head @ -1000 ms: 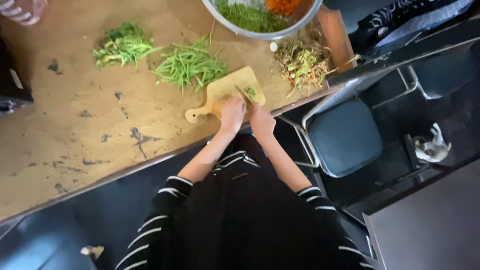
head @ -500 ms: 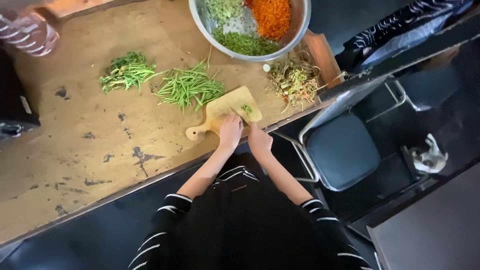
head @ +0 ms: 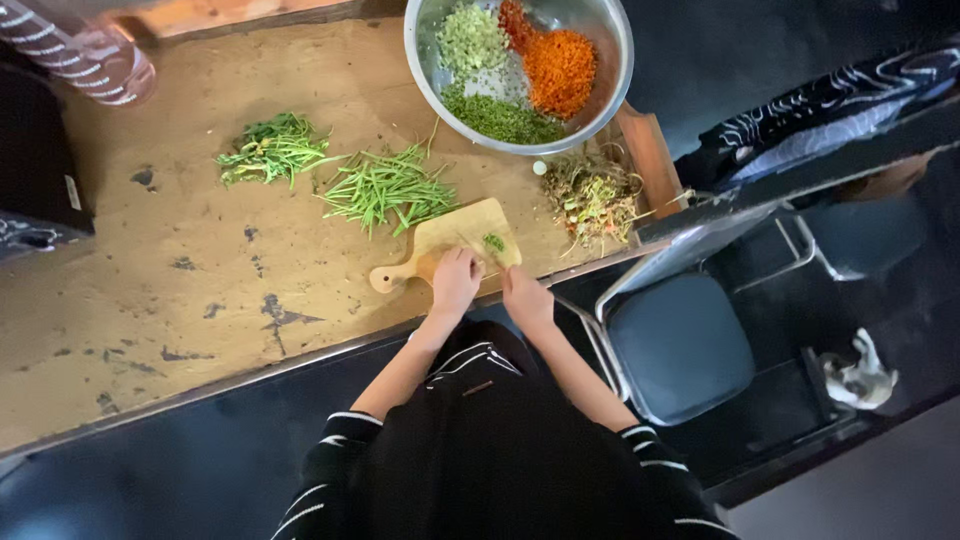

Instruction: The person chops green vegetables on a small wooden board and then scrapes them into a large metal bowl containing other shredded vegetables.

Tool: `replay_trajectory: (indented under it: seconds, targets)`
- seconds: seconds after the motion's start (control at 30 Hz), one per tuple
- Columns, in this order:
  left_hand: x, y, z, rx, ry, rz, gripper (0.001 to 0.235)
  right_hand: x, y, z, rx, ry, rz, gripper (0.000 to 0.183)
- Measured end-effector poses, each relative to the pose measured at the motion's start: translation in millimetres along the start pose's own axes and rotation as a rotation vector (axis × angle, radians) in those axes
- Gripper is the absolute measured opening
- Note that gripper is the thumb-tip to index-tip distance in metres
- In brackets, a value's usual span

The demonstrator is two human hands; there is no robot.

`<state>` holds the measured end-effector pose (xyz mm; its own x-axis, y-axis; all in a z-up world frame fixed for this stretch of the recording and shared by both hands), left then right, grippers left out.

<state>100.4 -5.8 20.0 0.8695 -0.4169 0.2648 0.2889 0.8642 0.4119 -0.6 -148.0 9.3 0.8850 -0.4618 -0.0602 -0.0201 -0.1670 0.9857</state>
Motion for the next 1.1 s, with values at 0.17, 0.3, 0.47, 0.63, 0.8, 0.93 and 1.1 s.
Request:
replay_trajectory:
  seconds: [0.17,0.3,0.47,0.63,0.8,0.93,1.1]
  targets:
    - [6,1,0,0.05,0.06,-0.01,0.01,5,-14,14,0.024,0.045,-0.156,0.036]
    - [-5,10,12,-0.03,0.006,0.042,0.011,6,6,23,0.064,0.088,-0.107,0.037]
    - [-20,3,14,0.06,-0.01,0.17,0.016,10,8,37,-0.086,0.125,-0.128,0.039]
    - [-26,-7,-3,0.085,0.179,0.185,0.012,23,-3,50,-0.083,0.187,-0.123,0.042]
    - [-17,-5,12,0.154,0.096,0.222,0.014,16,28,47,0.277,0.334,0.018,0.034]
    - [-14,-18,18,0.274,0.087,0.16,0.009,6,5,59,0.291,0.162,-0.171,0.03]
    - [-14,-43,5,0.112,0.142,0.127,0.009,-6,-5,56,0.355,0.184,-0.107,0.028]
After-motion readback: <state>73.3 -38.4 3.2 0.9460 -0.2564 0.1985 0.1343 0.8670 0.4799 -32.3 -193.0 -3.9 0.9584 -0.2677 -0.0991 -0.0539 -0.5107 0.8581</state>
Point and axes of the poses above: each hand's wrist, its own x-axis towards the middle knuckle, its own y-axis out of the back of the hand, z = x × y, the point moved 9 cm from there along x, towards the middle knuckle, and after that the axes turned 13 degrees about -x, right-handed, at the moved point
